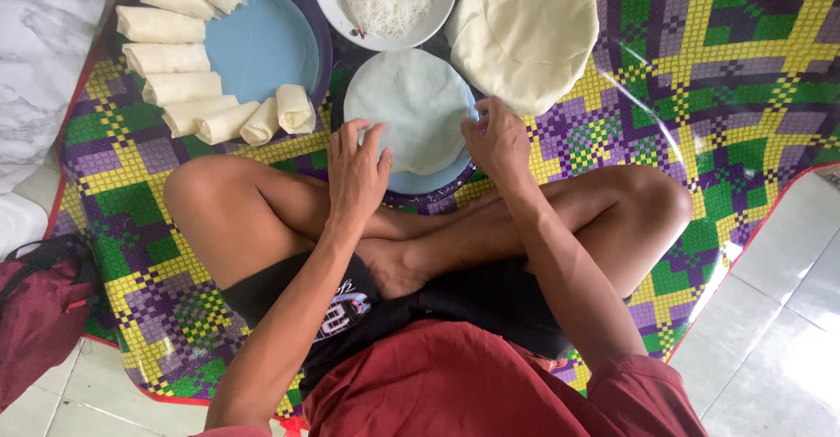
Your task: Assembling spring rolls by placing noodle filling onto wrappers and rolling them up by hand.
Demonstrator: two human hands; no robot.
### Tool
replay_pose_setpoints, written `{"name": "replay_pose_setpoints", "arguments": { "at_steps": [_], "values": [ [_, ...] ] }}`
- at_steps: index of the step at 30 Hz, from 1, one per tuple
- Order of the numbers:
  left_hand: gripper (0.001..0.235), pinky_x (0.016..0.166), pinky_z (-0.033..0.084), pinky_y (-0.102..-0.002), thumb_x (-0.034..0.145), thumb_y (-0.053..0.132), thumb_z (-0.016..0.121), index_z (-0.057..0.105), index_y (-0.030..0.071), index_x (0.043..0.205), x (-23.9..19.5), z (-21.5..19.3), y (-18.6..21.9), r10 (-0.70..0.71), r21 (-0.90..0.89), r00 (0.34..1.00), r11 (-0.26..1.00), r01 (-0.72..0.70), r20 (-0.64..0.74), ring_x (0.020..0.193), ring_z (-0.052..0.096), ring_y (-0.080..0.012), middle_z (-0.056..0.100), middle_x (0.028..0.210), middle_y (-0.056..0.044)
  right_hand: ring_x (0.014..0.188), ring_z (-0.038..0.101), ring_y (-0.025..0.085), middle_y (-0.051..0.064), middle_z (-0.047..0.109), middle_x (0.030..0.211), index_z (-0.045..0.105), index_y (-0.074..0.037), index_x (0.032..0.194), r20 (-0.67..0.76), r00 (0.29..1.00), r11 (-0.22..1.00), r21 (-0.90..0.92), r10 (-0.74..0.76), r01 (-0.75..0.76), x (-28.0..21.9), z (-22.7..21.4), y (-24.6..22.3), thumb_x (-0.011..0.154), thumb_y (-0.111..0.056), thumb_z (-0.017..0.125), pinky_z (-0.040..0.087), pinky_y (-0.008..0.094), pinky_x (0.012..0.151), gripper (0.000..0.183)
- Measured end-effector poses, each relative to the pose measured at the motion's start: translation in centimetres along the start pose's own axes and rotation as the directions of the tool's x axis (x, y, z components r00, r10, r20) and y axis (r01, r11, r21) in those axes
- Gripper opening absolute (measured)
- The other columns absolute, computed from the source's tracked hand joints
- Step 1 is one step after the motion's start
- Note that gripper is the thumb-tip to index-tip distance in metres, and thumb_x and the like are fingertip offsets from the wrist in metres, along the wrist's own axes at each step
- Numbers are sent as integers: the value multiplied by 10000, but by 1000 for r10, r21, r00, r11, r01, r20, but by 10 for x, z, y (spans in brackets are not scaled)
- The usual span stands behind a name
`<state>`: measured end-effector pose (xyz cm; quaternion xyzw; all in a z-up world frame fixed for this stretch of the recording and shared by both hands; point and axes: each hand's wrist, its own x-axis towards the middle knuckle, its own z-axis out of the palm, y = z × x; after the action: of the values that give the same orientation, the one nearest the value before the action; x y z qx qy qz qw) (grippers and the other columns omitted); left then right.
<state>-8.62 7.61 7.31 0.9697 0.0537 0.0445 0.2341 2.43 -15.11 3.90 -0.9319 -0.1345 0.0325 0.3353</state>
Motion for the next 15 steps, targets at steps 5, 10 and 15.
{"name": "replay_pose_setpoints", "arguments": {
  "at_steps": [5, 10, 15],
  "values": [
    [538, 1030, 462, -601, 961, 220, 757, 544, 27, 1415, 0, 9, 2, -74, 68, 996, 995, 71, 44, 1369, 386, -429, 378, 1453, -212, 988, 691, 471, 193, 640, 1009, 587, -71, 1229, 98, 981, 985, -42, 169, -166, 3, 3, -7, 839, -217, 794, 576, 602, 813, 464],
    [527, 1072, 450, -612, 933, 142, 751, 561, -10, 1400, -2, -5, 6, -123, 36, 984, 992, 119, 131, 1427, 346, -458, 365, 1509, -249, 1038, 668, 475, 168, 601, 1045, 566, -107, 1263, 175, 959, 973, 11, 223, -228, -13, 8, -2, 801, -255, 818, 557, 634, 883, 547],
    [360, 914, 452, -446, 949, 179, 730, 631, 118, 1290, -19, 0, -3, 38, 108, 991, 993, -52, 127, 1179, 444, -299, 415, 1264, -81, 1001, 680, 436, 158, 626, 981, 591, -98, 1251, 144, 978, 987, 35, 148, -154, -13, 16, 12, 778, -211, 848, 559, 551, 856, 551]
  ]
}}
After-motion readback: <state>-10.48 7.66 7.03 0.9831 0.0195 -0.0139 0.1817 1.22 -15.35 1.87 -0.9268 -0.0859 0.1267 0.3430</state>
